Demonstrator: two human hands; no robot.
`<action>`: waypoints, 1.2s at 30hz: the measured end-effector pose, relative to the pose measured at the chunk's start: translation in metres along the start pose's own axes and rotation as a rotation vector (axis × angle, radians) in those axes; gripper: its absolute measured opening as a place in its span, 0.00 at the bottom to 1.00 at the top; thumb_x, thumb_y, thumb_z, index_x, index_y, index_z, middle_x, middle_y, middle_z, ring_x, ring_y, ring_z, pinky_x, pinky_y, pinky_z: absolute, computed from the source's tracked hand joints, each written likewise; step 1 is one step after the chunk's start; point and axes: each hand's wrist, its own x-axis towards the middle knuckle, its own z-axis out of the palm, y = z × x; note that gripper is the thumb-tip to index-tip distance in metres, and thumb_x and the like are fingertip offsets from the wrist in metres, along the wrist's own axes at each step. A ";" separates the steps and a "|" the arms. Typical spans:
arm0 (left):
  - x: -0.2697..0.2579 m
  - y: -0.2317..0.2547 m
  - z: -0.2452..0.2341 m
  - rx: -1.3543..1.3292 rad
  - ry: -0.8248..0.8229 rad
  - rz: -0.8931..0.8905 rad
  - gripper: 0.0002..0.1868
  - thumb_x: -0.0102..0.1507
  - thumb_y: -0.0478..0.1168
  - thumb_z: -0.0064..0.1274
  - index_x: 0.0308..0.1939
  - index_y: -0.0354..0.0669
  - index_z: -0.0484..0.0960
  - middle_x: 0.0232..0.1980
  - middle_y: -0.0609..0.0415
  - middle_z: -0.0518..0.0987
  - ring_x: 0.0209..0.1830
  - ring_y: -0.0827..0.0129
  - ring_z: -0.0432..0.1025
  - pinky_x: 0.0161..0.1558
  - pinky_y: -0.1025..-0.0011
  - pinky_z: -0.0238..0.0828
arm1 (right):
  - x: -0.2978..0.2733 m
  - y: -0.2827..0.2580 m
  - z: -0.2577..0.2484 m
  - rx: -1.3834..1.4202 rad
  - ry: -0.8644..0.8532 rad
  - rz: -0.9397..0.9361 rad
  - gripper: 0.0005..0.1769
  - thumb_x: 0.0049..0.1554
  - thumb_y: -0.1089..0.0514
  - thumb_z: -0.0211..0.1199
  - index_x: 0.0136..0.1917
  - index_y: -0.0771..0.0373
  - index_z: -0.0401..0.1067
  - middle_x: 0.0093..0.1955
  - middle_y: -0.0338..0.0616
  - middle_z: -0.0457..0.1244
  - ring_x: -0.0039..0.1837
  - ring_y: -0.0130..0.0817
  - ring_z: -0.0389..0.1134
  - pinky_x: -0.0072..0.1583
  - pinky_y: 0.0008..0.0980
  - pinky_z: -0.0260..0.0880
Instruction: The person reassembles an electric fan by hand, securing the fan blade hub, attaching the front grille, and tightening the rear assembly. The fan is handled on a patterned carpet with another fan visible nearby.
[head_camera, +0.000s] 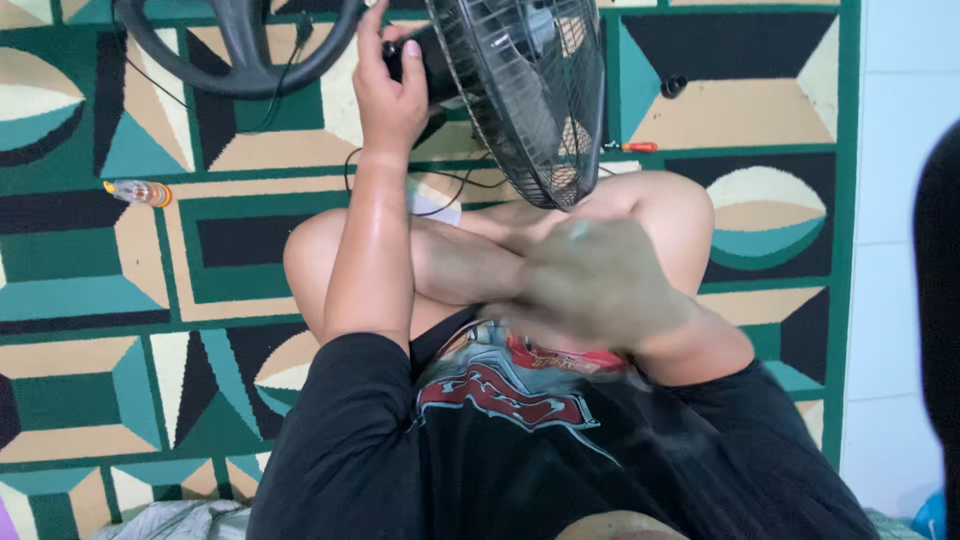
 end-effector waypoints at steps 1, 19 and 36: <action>0.000 -0.001 0.001 -0.002 -0.005 -0.018 0.25 0.72 0.33 0.50 0.73 0.39 0.64 0.49 0.46 0.84 0.50 0.61 0.80 0.59 0.67 0.75 | 0.014 -0.012 -0.016 0.043 -0.038 -0.095 0.17 0.55 0.46 0.74 0.41 0.56 0.70 0.38 0.37 0.61 0.39 0.36 0.64 0.44 0.38 0.64; -0.014 -0.003 -0.003 -0.011 0.004 0.032 0.27 0.74 0.32 0.50 0.75 0.40 0.59 0.51 0.46 0.85 0.51 0.60 0.80 0.60 0.67 0.75 | 0.026 -0.059 -0.024 -0.237 0.238 -0.700 0.17 0.63 0.64 0.65 0.34 0.62 0.64 0.35 0.36 0.57 0.37 0.28 0.59 0.43 0.28 0.63; -0.014 -0.011 -0.003 -0.033 0.001 0.047 0.30 0.73 0.32 0.52 0.77 0.40 0.57 0.54 0.45 0.84 0.54 0.59 0.80 0.62 0.67 0.74 | 0.033 -0.056 -0.019 -0.140 0.273 -0.626 0.16 0.66 0.58 0.63 0.37 0.61 0.67 0.37 0.38 0.59 0.39 0.32 0.62 0.44 0.28 0.65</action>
